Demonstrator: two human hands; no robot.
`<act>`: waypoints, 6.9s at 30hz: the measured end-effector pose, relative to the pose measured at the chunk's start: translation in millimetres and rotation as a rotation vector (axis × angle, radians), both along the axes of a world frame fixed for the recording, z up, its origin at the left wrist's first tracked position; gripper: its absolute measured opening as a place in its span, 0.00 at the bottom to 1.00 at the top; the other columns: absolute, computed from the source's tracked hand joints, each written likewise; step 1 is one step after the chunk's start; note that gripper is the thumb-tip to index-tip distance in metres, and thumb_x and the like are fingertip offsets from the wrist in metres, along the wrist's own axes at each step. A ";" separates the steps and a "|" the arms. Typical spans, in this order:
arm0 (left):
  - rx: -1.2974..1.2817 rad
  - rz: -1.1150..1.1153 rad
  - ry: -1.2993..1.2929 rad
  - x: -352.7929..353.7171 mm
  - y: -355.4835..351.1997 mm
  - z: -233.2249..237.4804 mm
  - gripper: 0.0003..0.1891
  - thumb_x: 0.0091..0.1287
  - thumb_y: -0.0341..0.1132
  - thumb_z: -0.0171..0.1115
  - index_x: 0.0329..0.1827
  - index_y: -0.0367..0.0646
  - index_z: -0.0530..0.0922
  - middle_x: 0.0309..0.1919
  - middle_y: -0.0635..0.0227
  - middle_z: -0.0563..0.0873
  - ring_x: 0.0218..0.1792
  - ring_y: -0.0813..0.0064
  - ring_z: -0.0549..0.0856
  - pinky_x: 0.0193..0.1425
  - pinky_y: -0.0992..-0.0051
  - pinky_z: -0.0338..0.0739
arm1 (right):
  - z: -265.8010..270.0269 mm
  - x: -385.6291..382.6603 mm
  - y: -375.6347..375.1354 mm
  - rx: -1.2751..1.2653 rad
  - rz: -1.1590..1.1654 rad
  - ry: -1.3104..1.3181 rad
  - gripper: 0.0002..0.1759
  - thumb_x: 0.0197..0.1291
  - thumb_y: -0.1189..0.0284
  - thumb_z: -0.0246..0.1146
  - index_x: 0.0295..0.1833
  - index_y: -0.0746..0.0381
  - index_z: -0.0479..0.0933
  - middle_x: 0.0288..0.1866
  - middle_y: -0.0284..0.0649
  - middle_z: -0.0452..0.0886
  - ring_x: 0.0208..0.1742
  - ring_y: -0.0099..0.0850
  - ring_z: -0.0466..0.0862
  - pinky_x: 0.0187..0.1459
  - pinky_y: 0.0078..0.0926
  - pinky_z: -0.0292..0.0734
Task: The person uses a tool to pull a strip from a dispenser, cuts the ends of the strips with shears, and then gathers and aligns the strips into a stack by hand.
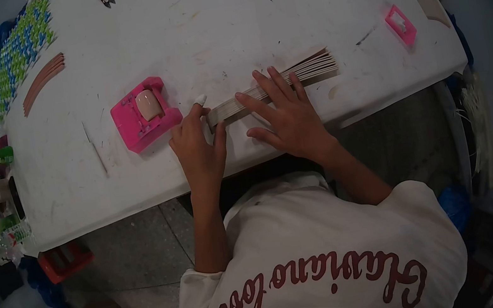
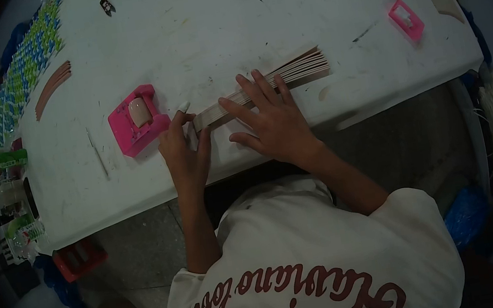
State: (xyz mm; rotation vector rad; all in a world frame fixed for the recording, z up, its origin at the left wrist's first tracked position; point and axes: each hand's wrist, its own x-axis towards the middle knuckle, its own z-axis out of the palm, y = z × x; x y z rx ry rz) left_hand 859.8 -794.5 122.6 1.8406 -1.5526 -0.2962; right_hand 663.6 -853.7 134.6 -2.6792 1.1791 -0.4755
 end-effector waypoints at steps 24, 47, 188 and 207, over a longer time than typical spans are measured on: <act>-0.113 -0.003 -0.225 -5.7 0.4 -3.5 0.17 0.52 0.29 0.71 0.45 0.58 0.84 0.50 0.74 0.82 0.48 0.65 0.78 0.51 0.64 0.69 | 16.8 4.0 -67.2 0.013 0.285 -0.225 0.04 0.57 0.70 0.69 0.38 0.57 0.84 0.38 0.32 0.82 0.41 0.33 0.82 0.49 0.33 0.75; -0.111 -0.008 -0.238 -5.5 1.2 -0.6 0.15 0.53 0.29 0.72 0.44 0.55 0.85 0.50 0.72 0.83 0.49 0.65 0.79 0.51 0.64 0.70 | 25.0 13.2 -90.7 0.188 0.387 -0.092 0.04 0.59 0.75 0.68 0.39 0.62 0.80 0.39 0.37 0.81 0.42 0.37 0.81 0.44 0.33 0.79; -0.149 0.017 -0.019 5.3 -0.1 -7.0 0.24 0.53 0.30 0.78 0.54 0.40 0.80 0.42 0.65 0.84 0.41 0.66 0.80 0.48 0.67 0.77 | 5.7 -98.5 -83.0 0.327 -0.247 -0.561 0.12 0.68 0.71 0.64 0.53 0.65 0.82 0.46 0.41 0.85 0.47 0.29 0.85 0.52 0.26 0.80; -0.138 0.009 0.011 6.2 -1.0 -8.4 0.30 0.52 0.28 0.74 0.61 0.43 0.77 0.44 0.66 0.85 0.47 0.60 0.80 0.55 0.63 0.71 | -4.8 39.2 11.9 -0.062 0.141 -0.017 0.39 0.64 0.40 0.57 0.74 0.52 0.68 0.77 0.41 0.65 0.80 0.43 0.60 0.76 0.60 0.46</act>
